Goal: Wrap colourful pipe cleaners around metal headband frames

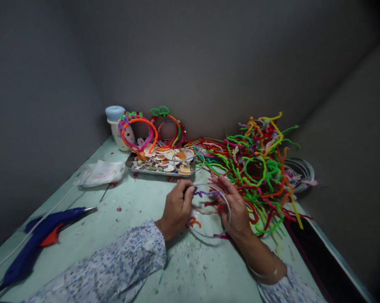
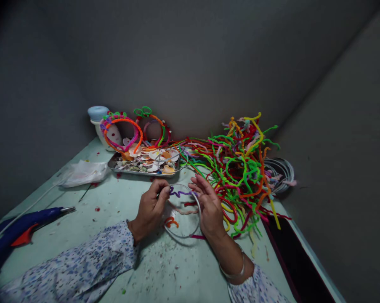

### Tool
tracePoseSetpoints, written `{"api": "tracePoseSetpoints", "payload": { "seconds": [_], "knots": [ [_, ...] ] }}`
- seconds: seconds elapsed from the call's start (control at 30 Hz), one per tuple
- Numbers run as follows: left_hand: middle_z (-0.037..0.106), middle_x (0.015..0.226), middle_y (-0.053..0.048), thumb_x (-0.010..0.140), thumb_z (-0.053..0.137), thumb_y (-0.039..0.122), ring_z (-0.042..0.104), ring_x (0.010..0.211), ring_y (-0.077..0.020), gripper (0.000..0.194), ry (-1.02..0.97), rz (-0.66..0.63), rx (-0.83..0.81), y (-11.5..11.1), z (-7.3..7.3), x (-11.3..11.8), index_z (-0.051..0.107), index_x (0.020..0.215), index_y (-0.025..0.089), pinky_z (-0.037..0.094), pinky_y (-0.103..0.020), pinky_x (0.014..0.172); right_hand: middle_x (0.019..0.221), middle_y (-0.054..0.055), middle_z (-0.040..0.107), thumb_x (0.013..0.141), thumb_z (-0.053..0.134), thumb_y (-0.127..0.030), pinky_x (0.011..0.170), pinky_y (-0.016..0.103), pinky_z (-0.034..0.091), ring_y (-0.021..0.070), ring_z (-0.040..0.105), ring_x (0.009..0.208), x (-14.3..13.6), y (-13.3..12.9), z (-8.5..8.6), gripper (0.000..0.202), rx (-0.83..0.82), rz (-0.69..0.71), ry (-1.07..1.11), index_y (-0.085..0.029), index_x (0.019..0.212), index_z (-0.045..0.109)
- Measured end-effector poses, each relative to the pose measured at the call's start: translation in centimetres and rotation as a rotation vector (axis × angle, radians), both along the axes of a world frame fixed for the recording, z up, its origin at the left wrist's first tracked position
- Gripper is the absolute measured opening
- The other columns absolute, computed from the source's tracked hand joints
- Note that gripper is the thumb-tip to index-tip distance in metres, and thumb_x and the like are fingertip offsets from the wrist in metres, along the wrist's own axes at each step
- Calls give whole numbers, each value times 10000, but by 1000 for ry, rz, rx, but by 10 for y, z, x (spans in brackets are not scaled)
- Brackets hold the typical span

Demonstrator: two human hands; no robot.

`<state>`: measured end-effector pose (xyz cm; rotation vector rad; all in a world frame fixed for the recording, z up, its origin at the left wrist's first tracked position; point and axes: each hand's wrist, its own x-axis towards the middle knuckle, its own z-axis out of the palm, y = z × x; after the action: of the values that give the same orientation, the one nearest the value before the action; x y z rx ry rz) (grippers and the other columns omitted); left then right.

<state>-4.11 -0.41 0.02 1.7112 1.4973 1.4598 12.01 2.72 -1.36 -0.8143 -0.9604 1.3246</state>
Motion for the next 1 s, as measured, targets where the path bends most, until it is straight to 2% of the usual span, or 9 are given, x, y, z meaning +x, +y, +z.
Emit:
{"api": "tracePoseSetpoints", "payload": {
  "seconds": [0.07, 0.2, 0.37, 0.43, 0.53, 0.67, 0.77, 0.9, 1.0],
  "knots": [
    [561, 756, 9, 953, 422, 287, 533, 699, -137, 157, -6, 9, -9, 0, 0, 0, 530, 880, 200, 394, -235, 637, 1221, 70, 670, 772, 651, -263, 963, 410, 479, 246, 615, 1116, 1, -4, 2, 382, 84, 39, -120, -257, 1153, 684],
    [544, 733, 22, 949, 426, 276, 516, 671, -128, 146, -28, 13, -15, 1, 1, 0, 522, 870, 199, 385, -229, 626, 1100, 70, 707, 832, 647, -342, 948, 419, 480, 255, 620, 1069, 1, -5, 2, 217, 246, 30, -453, -249, 995, 757],
    [535, 723, 25, 947, 426, 270, 502, 664, -124, 149, -34, -5, -23, 1, 1, -1, 524, 862, 196, 377, -227, 619, 1035, 96, 723, 897, 561, -441, 795, 400, 543, 263, 650, 973, 0, -1, -8, 322, 157, -28, -540, -209, 1031, 740],
    [533, 720, 26, 949, 426, 273, 499, 660, -123, 152, -37, 4, -28, 2, 1, -1, 524, 862, 196, 373, -226, 616, 1055, 91, 718, 904, 560, -418, 807, 401, 541, 259, 652, 968, -1, -2, -10, 306, 210, -42, -586, -221, 1061, 733],
    [534, 722, 26, 949, 426, 276, 501, 661, -124, 153, -45, 12, -35, 2, 1, -1, 522, 860, 196, 370, -226, 613, 1060, 69, 712, 907, 566, -328, 885, 420, 514, 250, 648, 978, -4, -6, -7, 250, 382, -31, -688, -262, 1087, 725],
    [535, 732, 25, 947, 428, 276, 503, 670, -123, 154, -47, -7, -39, 2, 1, -1, 526, 863, 193, 374, -225, 625, 1065, 62, 710, 892, 576, -269, 947, 431, 484, 251, 638, 1024, -7, -8, -6, 227, 465, -2, -754, -272, 1054, 735],
    [528, 724, 29, 950, 421, 280, 497, 664, -120, 159, -57, -10, -51, 1, 2, -1, 524, 868, 191, 369, -221, 623, 1110, 72, 696, 892, 572, -305, 960, 441, 476, 256, 622, 1057, -6, -4, -8, 237, 399, -43, -732, -253, 1055, 738],
    [524, 714, 33, 951, 419, 288, 492, 658, -118, 162, -75, 2, -71, 1, 2, 0, 521, 875, 189, 363, -218, 616, 1138, 101, 686, 846, 629, -432, 843, 422, 541, 252, 663, 956, -3, 4, -9, 426, 68, -183, -448, -200, 1203, 647],
    [531, 713, 31, 950, 419, 289, 498, 659, -119, 162, -84, 11, -78, 2, 1, 0, 521, 874, 190, 367, -218, 618, 1081, 99, 692, 768, 705, -476, 737, 384, 564, 243, 681, 856, -2, 7, -10, 557, -59, -153, -318, -188, 1234, 601]
  ]
}}
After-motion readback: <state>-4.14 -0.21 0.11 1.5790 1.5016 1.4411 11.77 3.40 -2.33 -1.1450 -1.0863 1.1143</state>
